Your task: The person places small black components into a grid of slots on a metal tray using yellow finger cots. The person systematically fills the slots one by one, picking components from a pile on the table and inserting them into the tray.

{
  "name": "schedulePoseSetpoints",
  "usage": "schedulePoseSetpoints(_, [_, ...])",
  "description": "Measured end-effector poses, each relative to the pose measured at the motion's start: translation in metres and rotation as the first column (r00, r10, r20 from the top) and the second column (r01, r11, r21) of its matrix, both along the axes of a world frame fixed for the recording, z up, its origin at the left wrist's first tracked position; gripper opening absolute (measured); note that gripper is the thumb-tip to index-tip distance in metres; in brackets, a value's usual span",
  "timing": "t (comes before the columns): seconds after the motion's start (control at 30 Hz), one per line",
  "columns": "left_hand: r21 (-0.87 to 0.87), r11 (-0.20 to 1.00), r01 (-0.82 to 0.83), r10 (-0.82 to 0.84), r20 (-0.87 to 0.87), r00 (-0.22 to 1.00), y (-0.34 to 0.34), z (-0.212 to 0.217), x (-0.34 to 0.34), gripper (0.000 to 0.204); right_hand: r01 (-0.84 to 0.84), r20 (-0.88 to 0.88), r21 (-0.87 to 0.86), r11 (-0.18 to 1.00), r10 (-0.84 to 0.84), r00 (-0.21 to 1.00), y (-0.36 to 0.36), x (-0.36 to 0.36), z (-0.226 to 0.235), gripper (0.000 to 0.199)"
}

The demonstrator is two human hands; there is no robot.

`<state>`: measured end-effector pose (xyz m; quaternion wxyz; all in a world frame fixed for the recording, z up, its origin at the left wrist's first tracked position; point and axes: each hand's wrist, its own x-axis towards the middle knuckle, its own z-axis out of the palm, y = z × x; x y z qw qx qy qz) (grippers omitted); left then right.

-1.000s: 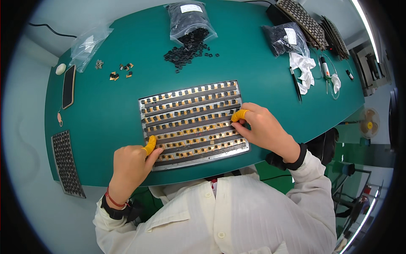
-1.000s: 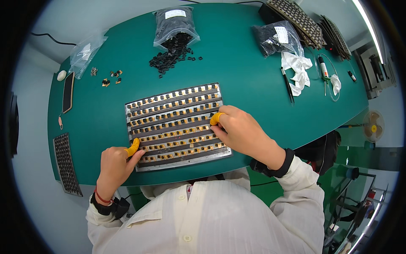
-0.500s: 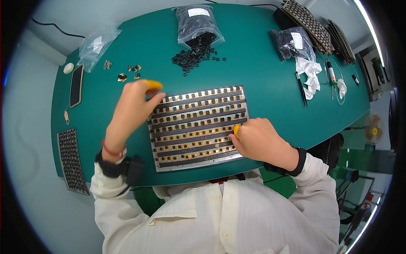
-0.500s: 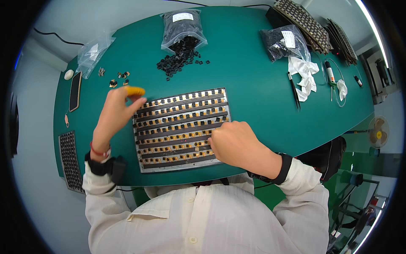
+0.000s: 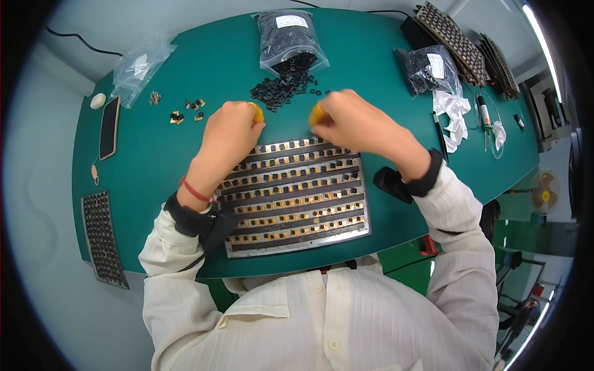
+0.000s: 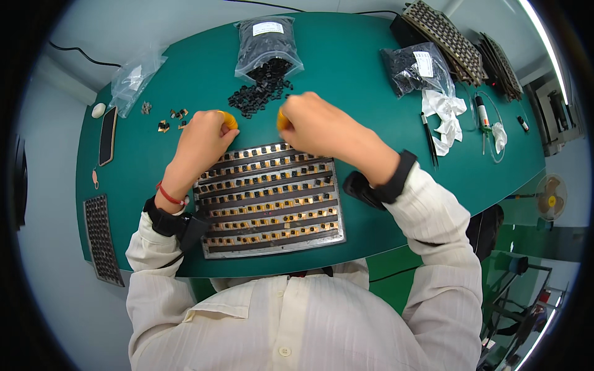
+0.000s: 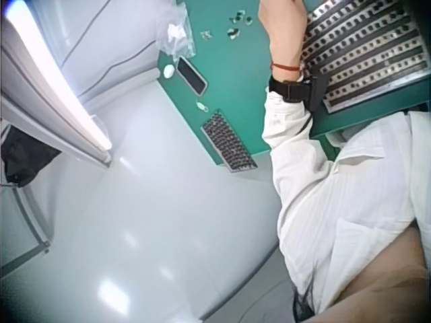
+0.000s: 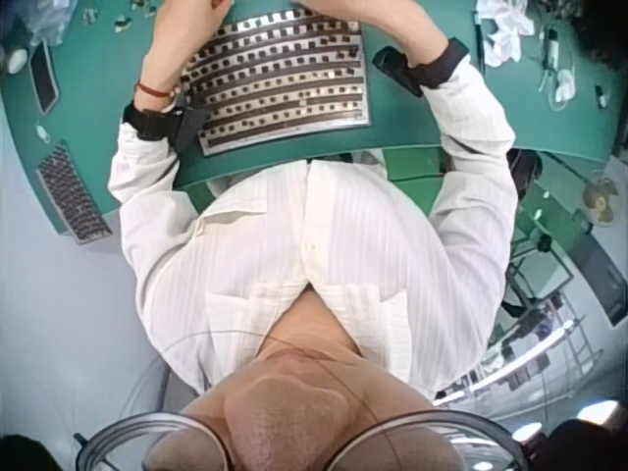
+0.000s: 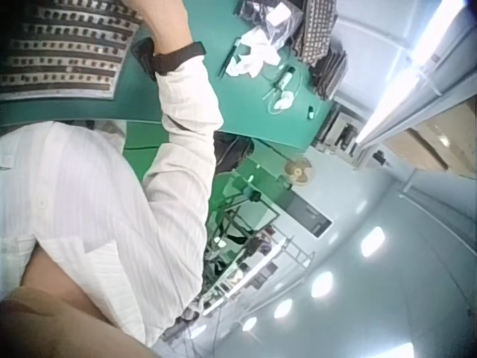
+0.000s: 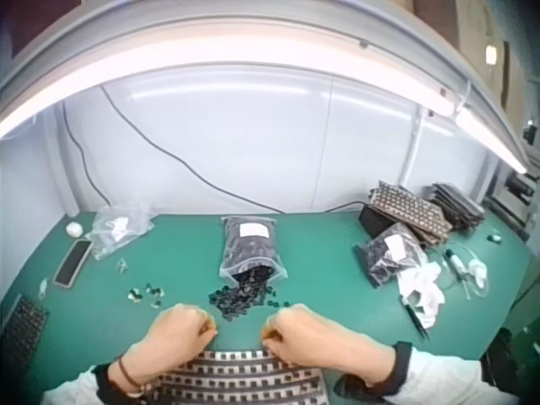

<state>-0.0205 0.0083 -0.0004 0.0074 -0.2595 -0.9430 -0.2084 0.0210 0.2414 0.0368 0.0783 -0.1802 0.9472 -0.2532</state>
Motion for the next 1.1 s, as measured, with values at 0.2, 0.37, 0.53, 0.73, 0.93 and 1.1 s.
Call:
schedulePoseSetpoints(0.2, [0.008,0.992,-0.129,0.127,0.156,0.98,-0.035,0.004,0.002,0.014,0.023,-0.146,-0.109,0.994,-0.039,0.988,-0.035,-0.047,-0.037,0.018])
schedulePoseSetpoints(0.37, [0.072,0.99,-0.122,0.113,0.114,0.987,-0.049,-0.007,0.003,0.019,0.154,-0.189,0.028,0.988,-0.146,0.971,-0.058,-0.046,-0.042,0.018])
schedulePoseSetpoints(0.53, [0.141,0.987,-0.08,0.072,0.059,0.996,-0.058,-0.005,0.009,0.016,0.101,-0.125,-0.062,0.993,-0.108,0.986,-0.054,-0.048,-0.047,0.017])
schedulePoseSetpoints(0.73, [0.16,0.985,0.062,-0.082,0.119,0.989,-0.076,0.018,0.057,0.014,0.107,-0.053,-0.049,0.993,-0.11,0.993,-0.051,-0.045,-0.039,0.017])
schedulePoseSetpoints(0.93, [0.116,0.966,0.231,-0.244,0.12,0.962,-0.079,0.019,0.102,0.013,-0.045,-0.215,-0.101,0.994,0.023,0.976,-0.049,-0.017,-0.025,0.011])
schedulePoseSetpoints(1.1, [0.053,0.977,0.207,-0.21,0.075,0.975,-0.077,0.008,0.11,0.013,-0.02,-0.142,-0.09,0.996,0.007,0.99,-0.026,0.044,0.01,0.01])
